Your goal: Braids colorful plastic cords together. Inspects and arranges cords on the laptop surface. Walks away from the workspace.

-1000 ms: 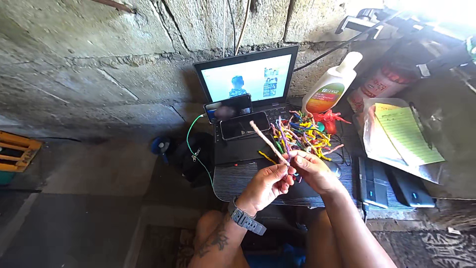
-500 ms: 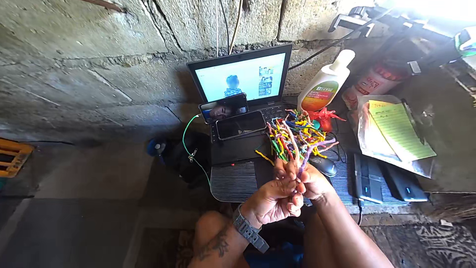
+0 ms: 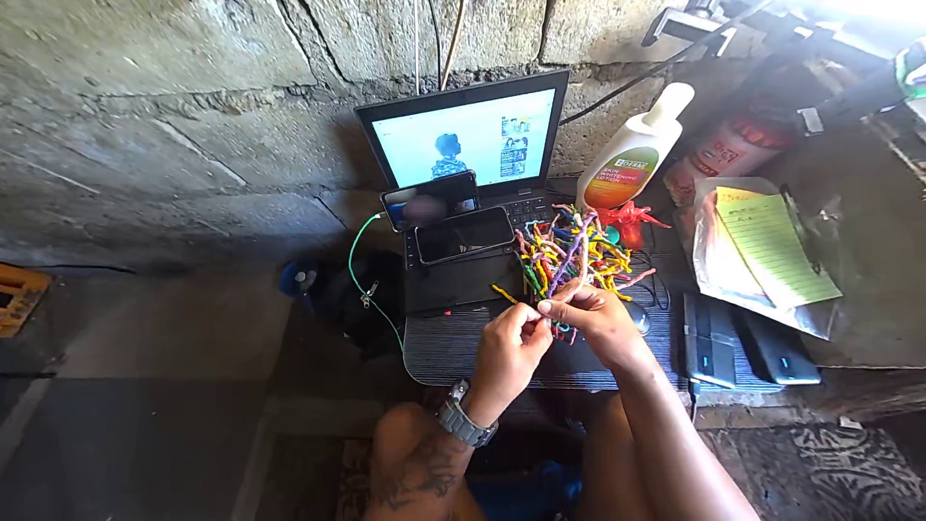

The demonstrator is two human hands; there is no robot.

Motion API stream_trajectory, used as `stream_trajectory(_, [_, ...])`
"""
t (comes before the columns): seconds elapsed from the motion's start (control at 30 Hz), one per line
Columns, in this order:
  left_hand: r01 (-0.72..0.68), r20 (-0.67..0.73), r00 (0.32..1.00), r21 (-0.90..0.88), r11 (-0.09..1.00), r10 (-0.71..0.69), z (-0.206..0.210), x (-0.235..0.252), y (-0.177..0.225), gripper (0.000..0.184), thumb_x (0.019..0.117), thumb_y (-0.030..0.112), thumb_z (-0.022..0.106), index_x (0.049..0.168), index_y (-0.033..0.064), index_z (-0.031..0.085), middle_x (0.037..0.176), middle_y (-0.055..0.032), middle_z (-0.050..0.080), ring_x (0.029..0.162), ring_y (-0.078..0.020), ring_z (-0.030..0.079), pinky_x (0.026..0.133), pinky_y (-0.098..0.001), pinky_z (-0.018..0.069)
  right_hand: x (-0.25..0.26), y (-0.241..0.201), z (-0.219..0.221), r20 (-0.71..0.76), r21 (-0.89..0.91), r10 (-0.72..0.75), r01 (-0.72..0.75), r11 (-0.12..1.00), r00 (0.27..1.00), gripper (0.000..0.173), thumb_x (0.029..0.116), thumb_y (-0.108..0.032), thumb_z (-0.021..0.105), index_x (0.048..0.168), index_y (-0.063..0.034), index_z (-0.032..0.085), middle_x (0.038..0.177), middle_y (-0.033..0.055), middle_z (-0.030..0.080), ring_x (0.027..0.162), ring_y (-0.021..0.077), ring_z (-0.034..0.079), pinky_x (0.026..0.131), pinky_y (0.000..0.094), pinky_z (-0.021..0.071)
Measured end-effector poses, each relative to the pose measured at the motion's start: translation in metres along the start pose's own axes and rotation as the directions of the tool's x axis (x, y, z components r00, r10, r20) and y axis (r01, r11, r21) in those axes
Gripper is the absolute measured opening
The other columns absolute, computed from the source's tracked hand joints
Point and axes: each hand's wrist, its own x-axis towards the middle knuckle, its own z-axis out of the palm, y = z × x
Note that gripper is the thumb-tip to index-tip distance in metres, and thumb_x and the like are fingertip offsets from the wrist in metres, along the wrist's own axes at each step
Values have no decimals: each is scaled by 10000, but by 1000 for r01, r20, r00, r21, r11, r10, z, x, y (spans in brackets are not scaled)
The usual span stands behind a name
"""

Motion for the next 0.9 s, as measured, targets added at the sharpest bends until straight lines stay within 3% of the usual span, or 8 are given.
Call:
stream_trajectory(0.1, [180, 89, 982, -174, 968, -167, 0, 4, 0, 193, 996, 130, 611, 1048, -37, 691, 904, -58, 709, 795, -28, 663, 760, -194, 552, 3, 1, 0, 3, -9, 7, -7, 1000, 1000, 96, 887, -130, 749, 796, -131, 722, 830, -58, 678, 759, 8, 627, 721, 190, 532])
stream_trajectory(0.17, [262, 133, 963, -285, 922, -233, -1, 6, -1, 190, 1015, 137, 605, 1070, -24, 688, 876, -3, 703, 779, -3, 656, 749, -181, 550, 3, 1, 0, -3, -27, -4, 4, 1000, 1000, 80, 906, -142, 735, 828, -125, 738, 842, -60, 685, 773, 5, 633, 735, 190, 535])
stream_trajectory(0.33, [409, 242, 912, -507, 759, -330, -6, 11, 6, 176, 1043, 91, 533, 1045, 3, 686, 767, 61, 658, 699, 3, 619, 680, -164, 523, -2, 5, 9, -78, -81, -240, 234, 969, 968, 52, 960, -170, 672, 954, -128, 642, 848, -88, 676, 799, -20, 640, 774, 168, 536])
stream_trajectory(0.43, [444, 299, 896, -572, 690, -328, -8, 11, 7, 186, 1044, 68, 510, 1029, 7, 685, 744, 69, 647, 685, 1, 614, 678, -162, 526, -2, 6, 2, 46, 28, -257, 256, 966, 965, 113, 986, -150, 626, 1034, -88, 707, 999, -40, 687, 912, 29, 659, 850, 208, 561])
stream_trajectory(0.53, [475, 378, 877, -592, 650, -297, -14, 10, 7, 197, 1038, 59, 507, 1020, 13, 698, 759, 62, 656, 686, -1, 613, 675, -158, 523, 0, 7, -9, 173, 159, -249, 222, 962, 953, 168, 993, -117, 598, 1007, -81, 761, 1158, -6, 715, 1046, 50, 665, 914, 226, 557])
stream_trajectory(0.67, [560, 527, 818, -635, 532, -232, -19, 10, 5, 208, 1024, 85, 504, 950, 68, 697, 780, 51, 684, 706, -12, 641, 682, -171, 540, -1, 6, -11, 225, 321, -304, 224, 920, 925, 138, 967, -114, 662, 1015, -120, 791, 1077, -41, 752, 923, 17, 690, 825, 205, 580])
stream_trajectory(0.8, [511, 499, 849, -692, 509, -174, -18, 8, 4, 166, 980, 47, 563, 897, 116, 689, 820, 64, 697, 764, -6, 652, 733, -174, 540, -1, 7, -5, 133, 431, -324, 239, 870, 937, 119, 921, -111, 726, 1005, -167, 788, 993, -59, 754, 903, 19, 691, 836, 219, 581])
stream_trajectory(0.9, [316, 319, 939, -646, 695, -131, -9, 4, 0, 106, 938, 20, 627, 878, 99, 663, 812, 78, 662, 760, 14, 618, 726, -169, 519, -3, 4, 3, 40, 301, -346, 319, 899, 937, 114, 918, -59, 705, 1010, -123, 728, 950, -53, 741, 864, 23, 688, 810, 211, 579])
